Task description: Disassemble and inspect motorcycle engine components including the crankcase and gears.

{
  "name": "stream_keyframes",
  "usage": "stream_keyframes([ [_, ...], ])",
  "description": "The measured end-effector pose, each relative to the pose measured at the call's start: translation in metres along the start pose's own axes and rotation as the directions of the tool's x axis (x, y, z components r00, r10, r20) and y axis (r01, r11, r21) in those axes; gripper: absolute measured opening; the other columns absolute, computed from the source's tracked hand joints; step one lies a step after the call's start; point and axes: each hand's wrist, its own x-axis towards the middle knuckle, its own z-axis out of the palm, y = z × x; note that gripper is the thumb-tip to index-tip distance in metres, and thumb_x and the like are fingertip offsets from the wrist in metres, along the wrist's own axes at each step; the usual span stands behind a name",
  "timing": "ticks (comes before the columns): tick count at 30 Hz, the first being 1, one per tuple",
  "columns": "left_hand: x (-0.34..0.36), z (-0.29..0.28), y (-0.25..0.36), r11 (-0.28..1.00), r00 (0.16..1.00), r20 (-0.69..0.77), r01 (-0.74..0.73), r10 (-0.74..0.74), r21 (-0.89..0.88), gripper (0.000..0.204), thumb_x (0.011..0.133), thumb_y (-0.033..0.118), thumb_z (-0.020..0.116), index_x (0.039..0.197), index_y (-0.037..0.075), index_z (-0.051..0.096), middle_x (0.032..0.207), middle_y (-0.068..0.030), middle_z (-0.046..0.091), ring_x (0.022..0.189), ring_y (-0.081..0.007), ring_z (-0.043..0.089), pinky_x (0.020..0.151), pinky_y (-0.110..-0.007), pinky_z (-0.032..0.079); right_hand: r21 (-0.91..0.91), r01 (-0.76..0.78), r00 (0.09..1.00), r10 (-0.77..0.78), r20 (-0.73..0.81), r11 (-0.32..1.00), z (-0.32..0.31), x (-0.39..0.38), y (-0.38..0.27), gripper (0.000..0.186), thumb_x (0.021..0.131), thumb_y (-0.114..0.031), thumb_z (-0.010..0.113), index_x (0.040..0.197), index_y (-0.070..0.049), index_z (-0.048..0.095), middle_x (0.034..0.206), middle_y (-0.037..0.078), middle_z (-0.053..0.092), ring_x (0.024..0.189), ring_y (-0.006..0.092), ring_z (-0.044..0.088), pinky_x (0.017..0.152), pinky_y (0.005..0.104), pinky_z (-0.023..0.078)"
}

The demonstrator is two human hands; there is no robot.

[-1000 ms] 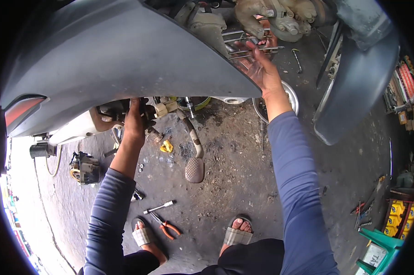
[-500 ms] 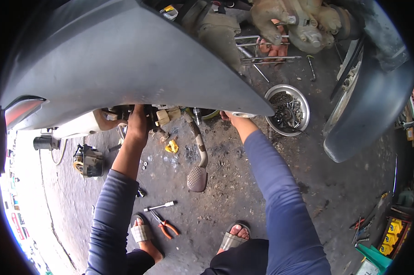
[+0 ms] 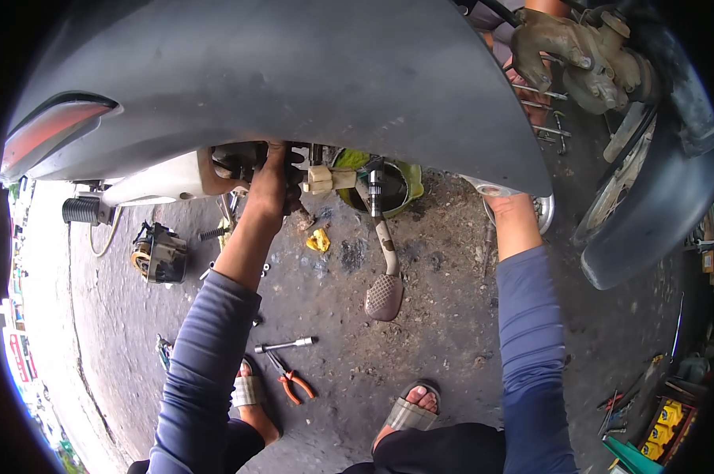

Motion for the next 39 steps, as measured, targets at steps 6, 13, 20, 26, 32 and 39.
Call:
stream_keyframes([
  [6, -0.001, -0.007, 0.006, 0.997, 0.999, -0.031, 0.011, -0.008, 0.075, 0.077, 0.073, 0.077, 0.054, 0.096, 0.003, 0.052, 0.064, -0.0008, 0.043, 0.043, -0.0092, 0.037, 0.036, -0.025, 0.029, 0.488, -0.046, 0.992, 0.098, -0.08, 0.871, 0.063, -0.01, -0.002, 0.033, 0.091, -0.02, 0.057, 0.119, -0.003, 0.052, 0.123, 0.012, 0.055, 0.11, 0.0271, 0.055, 0.094, 0.042, 0.048],
  [13, -0.011, -0.007, 0.02, 0.994, 0.997, 0.034, 0.064, -0.067, 0.084, 0.076, 0.071, 0.08, 0.05, 0.089, 0.007, 0.049, 0.059, 0.0025, 0.036, 0.042, -0.0088, 0.031, 0.036, -0.025, 0.026, 0.31, 0.02, 0.993, 0.018, -0.12, 0.951, 0.082, -0.024, -0.012, 0.035, 0.092, -0.019, 0.056, 0.121, 0.0, 0.05, 0.127, 0.014, 0.051, 0.116, 0.032, 0.052, 0.1, 0.0494, 0.046],
  [20, -0.008, -0.005, 0.024, 0.985, 0.994, 0.054, 0.085, -0.094, 0.151, 0.077, 0.071, 0.082, 0.047, 0.088, 0.007, 0.049, 0.064, 0.0004, 0.039, 0.042, -0.009, 0.032, 0.036, -0.026, 0.029, 0.099, 0.061, 0.946, -0.025, -0.324, 0.993, 0.09, -0.015, -0.005, 0.032, 0.095, -0.018, 0.052, 0.122, -0.001, 0.05, 0.128, 0.014, 0.05, 0.117, 0.0307, 0.052, 0.099, 0.0475, 0.048],
  [26, -0.009, -0.005, 0.024, 0.984, 0.995, 0.035, 0.083, -0.089, 0.158, 0.076, 0.071, 0.082, 0.046, 0.085, 0.007, 0.048, 0.062, 0.0011, 0.038, 0.042, -0.0095, 0.034, 0.035, -0.028, 0.033, 0.081, 0.102, 0.954, -0.074, -0.29, 0.992, 0.086, -0.008, -0.004, 0.026, 0.089, -0.016, 0.06, 0.112, -0.004, 0.053, 0.113, 0.01, 0.057, 0.103, 0.0227, 0.059, 0.086, 0.0367, 0.055],
  [32, -0.002, -0.01, 0.024, 0.98, 0.988, 0.055, 0.133, -0.142, 0.149, 0.074, 0.071, 0.081, 0.046, 0.088, 0.009, 0.047, 0.062, 0.0009, 0.038, 0.042, -0.0093, 0.035, 0.035, -0.032, 0.041, 0.136, 0.043, 0.98, -0.015, -0.198, 0.99, 0.09, -0.009, -0.009, 0.024, 0.089, -0.015, 0.061, 0.111, -0.008, 0.054, 0.112, 0.005, 0.058, 0.103, 0.0206, 0.057, 0.087, 0.0343, 0.051],
  [39, -0.002, 0.003, 0.024, 0.983, 0.988, 0.038, 0.143, -0.149, 0.117, 0.043, 0.093, 0.054, 0.038, 0.09, 0.012, 0.048, 0.058, 0.0025, 0.034, 0.041, -0.0117, 0.031, 0.036, -0.03, 0.031, 0.3, 0.098, 0.988, -0.056, -0.146, 0.949, 0.101, 0.004, -0.006, 0.026, 0.086, -0.024, 0.065, 0.106, -0.008, 0.057, 0.099, 0.006, 0.061, 0.089, 0.0203, 0.062, 0.078, 0.0352, 0.053],
])
